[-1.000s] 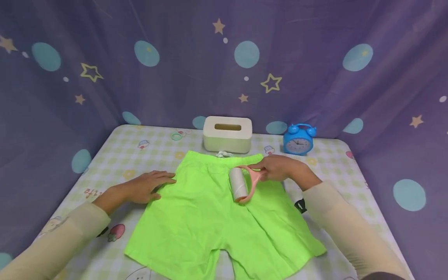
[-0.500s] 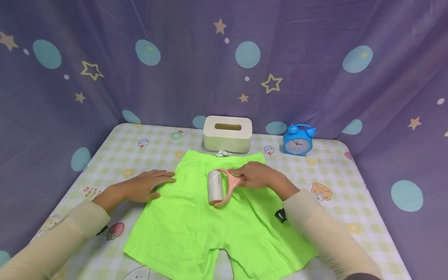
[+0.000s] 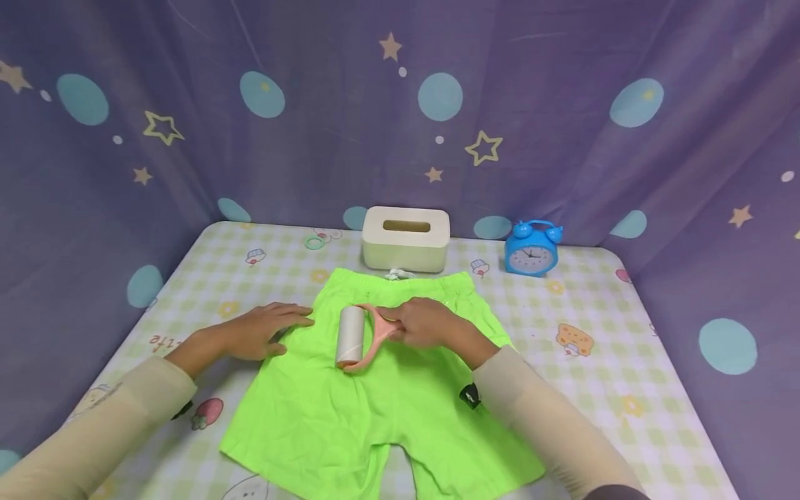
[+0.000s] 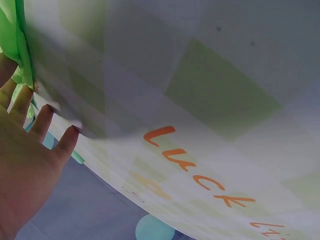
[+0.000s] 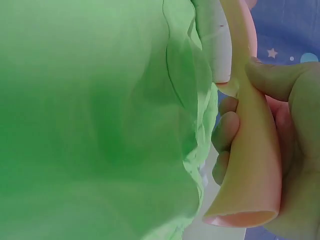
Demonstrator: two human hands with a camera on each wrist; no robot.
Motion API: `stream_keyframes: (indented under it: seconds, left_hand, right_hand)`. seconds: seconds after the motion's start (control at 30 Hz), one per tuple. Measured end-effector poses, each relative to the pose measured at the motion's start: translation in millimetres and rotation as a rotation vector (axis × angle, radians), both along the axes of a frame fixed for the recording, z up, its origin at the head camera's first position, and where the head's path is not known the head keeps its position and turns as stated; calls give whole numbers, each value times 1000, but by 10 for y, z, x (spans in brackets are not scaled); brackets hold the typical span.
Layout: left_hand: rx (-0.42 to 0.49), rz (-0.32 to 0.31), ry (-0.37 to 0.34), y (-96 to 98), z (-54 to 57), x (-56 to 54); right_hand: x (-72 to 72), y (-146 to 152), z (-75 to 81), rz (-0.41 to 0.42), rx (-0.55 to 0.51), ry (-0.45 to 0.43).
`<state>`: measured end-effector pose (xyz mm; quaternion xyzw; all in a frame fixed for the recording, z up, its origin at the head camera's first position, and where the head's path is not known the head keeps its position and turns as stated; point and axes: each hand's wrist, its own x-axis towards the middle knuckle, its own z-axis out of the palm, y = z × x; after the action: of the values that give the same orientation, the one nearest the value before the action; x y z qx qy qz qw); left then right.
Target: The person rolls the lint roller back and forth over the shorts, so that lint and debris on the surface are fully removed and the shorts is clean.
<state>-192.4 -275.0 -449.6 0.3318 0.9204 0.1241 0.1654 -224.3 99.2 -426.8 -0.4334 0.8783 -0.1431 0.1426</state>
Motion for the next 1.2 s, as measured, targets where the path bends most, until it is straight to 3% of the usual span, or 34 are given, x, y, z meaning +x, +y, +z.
stream_keyframes:
  seconds: [0.27,0.6,0.83,1.2]
  left_hand:
    - [8,1,7,-29,12,-1]
    - [30,-10,-13,32,-46,-57]
    - [2,54,-31,-26,5,-16]
    - [2,85,-37,-94,15,-28]
  right_hand:
    - [30,-237,-36,-10,-19,26]
    - [98,-358,0,-45,59,4]
    - [92,-593,-29,-14,56,10]
    - [125,-762,-89,-9,24,22]
